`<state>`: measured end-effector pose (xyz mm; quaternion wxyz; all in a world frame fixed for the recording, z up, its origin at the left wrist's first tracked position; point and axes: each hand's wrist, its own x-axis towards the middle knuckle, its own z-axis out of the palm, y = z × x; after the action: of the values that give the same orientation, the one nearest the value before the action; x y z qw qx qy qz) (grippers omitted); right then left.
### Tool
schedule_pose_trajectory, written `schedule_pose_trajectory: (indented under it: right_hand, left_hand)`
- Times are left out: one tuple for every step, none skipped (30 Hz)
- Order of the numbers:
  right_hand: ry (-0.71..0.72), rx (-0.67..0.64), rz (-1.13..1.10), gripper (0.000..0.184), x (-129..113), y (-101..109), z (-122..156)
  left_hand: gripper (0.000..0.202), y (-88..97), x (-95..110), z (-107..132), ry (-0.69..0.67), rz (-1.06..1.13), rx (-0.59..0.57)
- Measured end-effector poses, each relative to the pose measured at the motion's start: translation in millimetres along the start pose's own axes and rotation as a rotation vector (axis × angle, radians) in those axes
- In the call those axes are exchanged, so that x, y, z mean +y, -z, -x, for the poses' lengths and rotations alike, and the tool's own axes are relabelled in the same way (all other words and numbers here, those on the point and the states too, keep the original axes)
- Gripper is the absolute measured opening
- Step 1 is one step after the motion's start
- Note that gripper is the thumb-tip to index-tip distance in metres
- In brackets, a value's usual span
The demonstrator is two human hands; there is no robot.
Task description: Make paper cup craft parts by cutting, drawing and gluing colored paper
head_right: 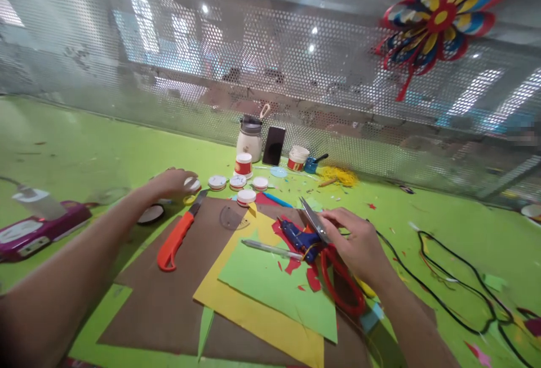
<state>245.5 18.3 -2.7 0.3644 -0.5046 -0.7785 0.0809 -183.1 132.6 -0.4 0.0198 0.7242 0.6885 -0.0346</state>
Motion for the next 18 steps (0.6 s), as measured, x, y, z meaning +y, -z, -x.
schedule_pose_trajectory:
  right_hand:
    - [0.004,0.000,0.000,0.018,0.1,0.8,0.2]
    - [0.008,0.003,0.001,0.018,-0.1,1.7,0.3]
    - [0.013,0.006,0.002,0.018,-0.5,2.6,0.3]
    - [0.020,0.008,0.003,0.018,-1.0,3.6,0.2]
    - [0.029,0.013,0.004,0.018,-1.6,4.5,-0.1]
    - [0.038,0.026,0.008,0.017,-2.1,5.4,-0.3]
    - [0.047,0.041,0.012,0.017,-2.6,6.2,-0.7]
    - [0.054,0.058,0.015,0.017,-3.0,6.7,-1.0]
    - [0.061,0.075,0.017,0.016,-3.3,7.1,-1.3]
    - [0.067,0.090,0.017,0.016,-3.6,7.2,-1.6]
    - [0.073,0.098,0.016,0.016,-3.9,7.2,-1.7]
    - [0.079,0.102,0.012,0.015,-4.3,7.0,-1.9]
    - [0.083,0.108,0.008,0.015,-4.8,6.9,-2.0]
    - [0.083,0.118,0.004,0.015,-5.2,6.8,-2.1]
    - [0.076,0.128,0.003,0.016,-5.3,6.9,-2.2]
    - [0.061,0.141,0.005,0.016,-4.8,7.2,-2.5]
    - [0.038,0.150,0.014,0.018,-3.4,7.8,-2.8]
    - [0.001,0.144,0.033,0.019,-1.1,8.6,-3.2]
  left_hand:
    - [0.035,1.1,0.3,2.0,-0.010,0.007,-0.017]
    - [0.036,2.3,0.5,3.7,-0.018,0.017,-0.036]
    - [0.036,3.5,0.4,4.9,-0.027,0.027,-0.054]
    - [0.036,4.7,0.2,5.6,-0.034,0.038,-0.070]
    - [0.036,5.9,-0.2,5.6,-0.039,0.049,-0.081]
    - [0.036,7.1,-0.7,5.1,-0.041,0.059,-0.087]
    - [0.036,8.4,-1.3,4.1,-0.039,0.068,-0.087]
    - [0.036,9.7,-1.9,2.9,-0.033,0.076,-0.083]
    - [0.035,11.2,-2.4,1.7,-0.022,0.081,-0.074]
    - [0.035,12.9,-2.4,0.9,-0.008,0.086,-0.060]
    - [0.034,15.0,-2.0,0.6,0.007,0.088,-0.042]
    - [0.033,17.5,-0.9,1.0,0.022,0.091,-0.019]
    - [0.034,20.5,1.1,2.2,0.038,0.092,0.009]
    - [0.034,23.9,4.0,4.1,0.053,0.094,0.040]
    - [0.034,27.8,7.9,6.8,0.063,0.096,0.071]
    - [0.036,31.9,12.9,10.2,0.067,0.100,0.103]
    - [0.038,36.0,18.8,14.0,0.062,0.105,0.133]
    - [0.042,39.8,25.7,18.1,0.048,0.111,0.160]
